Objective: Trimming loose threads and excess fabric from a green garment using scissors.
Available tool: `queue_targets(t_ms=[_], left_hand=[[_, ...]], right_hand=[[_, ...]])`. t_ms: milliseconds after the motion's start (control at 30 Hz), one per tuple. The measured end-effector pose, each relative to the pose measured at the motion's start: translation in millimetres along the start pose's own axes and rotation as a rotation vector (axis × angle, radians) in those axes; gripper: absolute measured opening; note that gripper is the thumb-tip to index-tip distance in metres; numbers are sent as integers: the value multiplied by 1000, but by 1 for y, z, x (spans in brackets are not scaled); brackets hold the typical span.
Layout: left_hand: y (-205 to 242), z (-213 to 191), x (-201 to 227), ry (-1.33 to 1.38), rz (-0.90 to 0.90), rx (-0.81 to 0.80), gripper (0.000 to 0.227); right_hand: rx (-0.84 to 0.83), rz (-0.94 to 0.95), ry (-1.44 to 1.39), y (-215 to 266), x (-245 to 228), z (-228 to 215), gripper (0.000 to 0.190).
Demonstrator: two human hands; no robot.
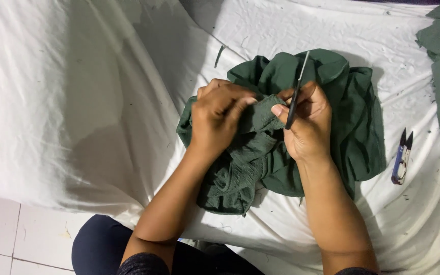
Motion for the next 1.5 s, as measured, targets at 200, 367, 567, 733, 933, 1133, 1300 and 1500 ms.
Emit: queue_targets(t_ms=[200, 367, 567, 733, 933, 1133, 1300, 1500], left_hand=[[-27, -22, 4, 94, -107, -25, 10], [-47, -17, 33, 155, -42, -254, 14], [-39, -8, 17, 287, -204, -258, 7], [-26, -6, -1, 334, -329, -191, 6], [-17, -6, 4, 547, -511, -79, 9], [-11, -2, -6, 724, -503, -12, 9], [-13, -1, 0, 750, -441, 60, 10], [-9, 3, -10, 706, -365, 130, 9]], right_hand=[[47, -20, -17, -5, 1, -2, 39], [57, -26, 0, -5, -2, 3, 40], [67, -45, 82, -2, -13, 9, 40], [96, -37, 155, 1, -12, 11, 38], [57, -76, 289, 13, -47, 10, 34], [-199, 202, -186, 46, -83, 27, 25], [-366, 542, -246, 54, -59, 41, 38], [-338, 631, -297, 58, -53, 40, 37]])
Point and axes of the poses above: each hand's wrist, its own y-axis away from the middle knuckle, its own z-axis out of the palm, x = y × z, the point moved 1 cm from there along -y, towards the middle knuckle, and after that the axes turned 10 degrees about y, right-handed, at the moved point
